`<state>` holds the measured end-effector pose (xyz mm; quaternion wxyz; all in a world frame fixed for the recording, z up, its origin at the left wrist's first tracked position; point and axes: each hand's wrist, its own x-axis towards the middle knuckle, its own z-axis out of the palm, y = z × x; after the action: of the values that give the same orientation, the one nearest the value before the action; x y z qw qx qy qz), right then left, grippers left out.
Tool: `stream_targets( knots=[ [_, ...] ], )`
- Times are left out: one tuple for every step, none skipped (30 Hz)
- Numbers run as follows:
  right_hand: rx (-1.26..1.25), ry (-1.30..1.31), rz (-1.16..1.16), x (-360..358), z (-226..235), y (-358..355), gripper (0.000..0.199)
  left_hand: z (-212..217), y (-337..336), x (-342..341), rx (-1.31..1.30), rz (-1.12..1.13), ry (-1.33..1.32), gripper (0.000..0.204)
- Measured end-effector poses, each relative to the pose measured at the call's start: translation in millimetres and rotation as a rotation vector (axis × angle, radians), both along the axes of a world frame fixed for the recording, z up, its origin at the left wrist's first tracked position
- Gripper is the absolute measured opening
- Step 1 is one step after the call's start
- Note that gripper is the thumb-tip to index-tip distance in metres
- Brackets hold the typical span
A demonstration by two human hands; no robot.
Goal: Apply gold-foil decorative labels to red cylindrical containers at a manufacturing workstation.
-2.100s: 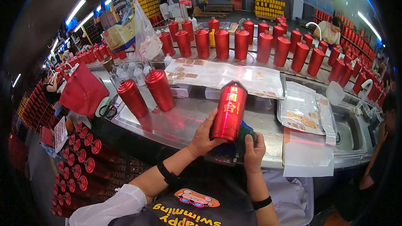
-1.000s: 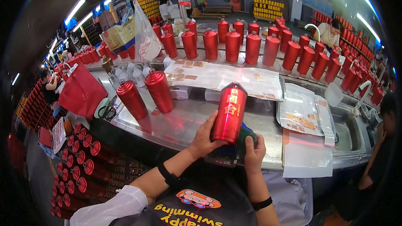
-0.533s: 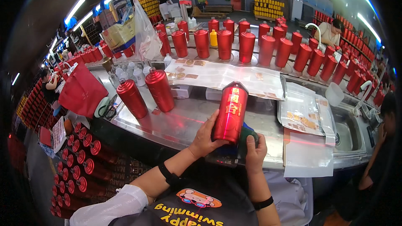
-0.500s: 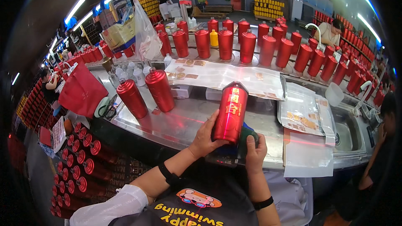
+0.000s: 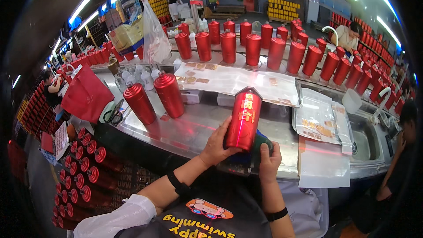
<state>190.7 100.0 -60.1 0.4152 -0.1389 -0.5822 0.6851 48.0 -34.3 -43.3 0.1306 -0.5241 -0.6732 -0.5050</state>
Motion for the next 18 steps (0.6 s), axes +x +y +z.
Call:
stream_targets(
  knots=[
    [-0.001,-0.007,-0.011,-0.5,-0.9,0.1,0.019,-1.0,0.6,-0.8,0.000,0.000,0.001,0.102],
    [-0.001,-0.006,-0.010,-1.7,-0.8,0.4,0.019,-2.2,0.8,-1.1,0.016,0.007,0.025,0.102],
    [0.005,0.003,-0.009,-2.9,-0.6,0.8,0.019,-3.2,1.2,-1.8,0.032,0.013,0.049,0.102],
    [0.009,0.008,-0.010,-1.9,-1.3,0.2,0.019,-2.9,0.7,-0.9,0.030,0.012,0.046,0.102],
    [0.006,0.005,-0.011,-1.1,-1.3,-0.3,0.019,-1.9,-0.1,-0.1,0.004,0.006,0.012,0.102],
    [-0.015,0.009,0.001,-0.4,-0.9,-0.6,0.019,-1.8,-0.7,0.8,-0.023,0.000,-0.022,0.102],
    [-0.034,0.015,0.015,-1.2,0.2,-0.1,0.019,-1.7,-0.6,0.5,-0.023,0.002,-0.022,0.102],
    [-0.033,0.015,0.017,-1.2,-0.9,0.7,0.019,-1.7,-0.5,0.4,-0.012,0.003,-0.012,0.102],
    [-0.018,0.004,0.011,-0.7,-3.1,1.9,0.019,-1.6,-0.3,0.2,-0.002,0.005,-0.002,0.102],
    [-0.002,-0.008,0.003,-0.5,-4.5,2.7,0.018,-1.3,-0.1,0.1,-0.002,0.005,-0.002,0.102],
    [-0.002,-0.008,0.003,-1.0,-3.7,2.1,0.018,-0.7,0.2,0.2,0.010,0.004,0.007,0.102],
    [-0.008,0.003,0.004,-1.6,-2.0,0.8,0.018,-0.3,0.4,0.1,0.021,0.004,0.015,0.102],
    [-0.014,0.013,0.005,-1.3,-0.9,-0.3,0.018,-0.2,0.0,0.3,0.021,0.003,0.014,0.102],
    [-0.014,0.012,0.005,-0.7,-0.4,-0.6,0.018,0.0,-0.6,0.2,0.015,0.002,0.010,0.102],
    [-0.021,0.005,0.010,-0.1,0.0,-0.8,0.018,-0.1,-1.1,0.3,0.010,0.000,0.006,0.102],
    [-0.026,-0.001,0.016,-0.7,0.7,-0.1,0.018,-0.3,-0.5,0.0,0.011,0.001,0.007,0.102],
    [-0.025,0.000,0.017,-1.0,0.1,0.7,0.018,-1.2,0.3,-0.1,0.022,0.010,0.024,0.102],
    [-0.012,-0.007,0.009,-1.1,-1.5,1.6,0.018,-1.4,0.9,-0.4,0.032,0.020,0.042,0.103]
  ],
)
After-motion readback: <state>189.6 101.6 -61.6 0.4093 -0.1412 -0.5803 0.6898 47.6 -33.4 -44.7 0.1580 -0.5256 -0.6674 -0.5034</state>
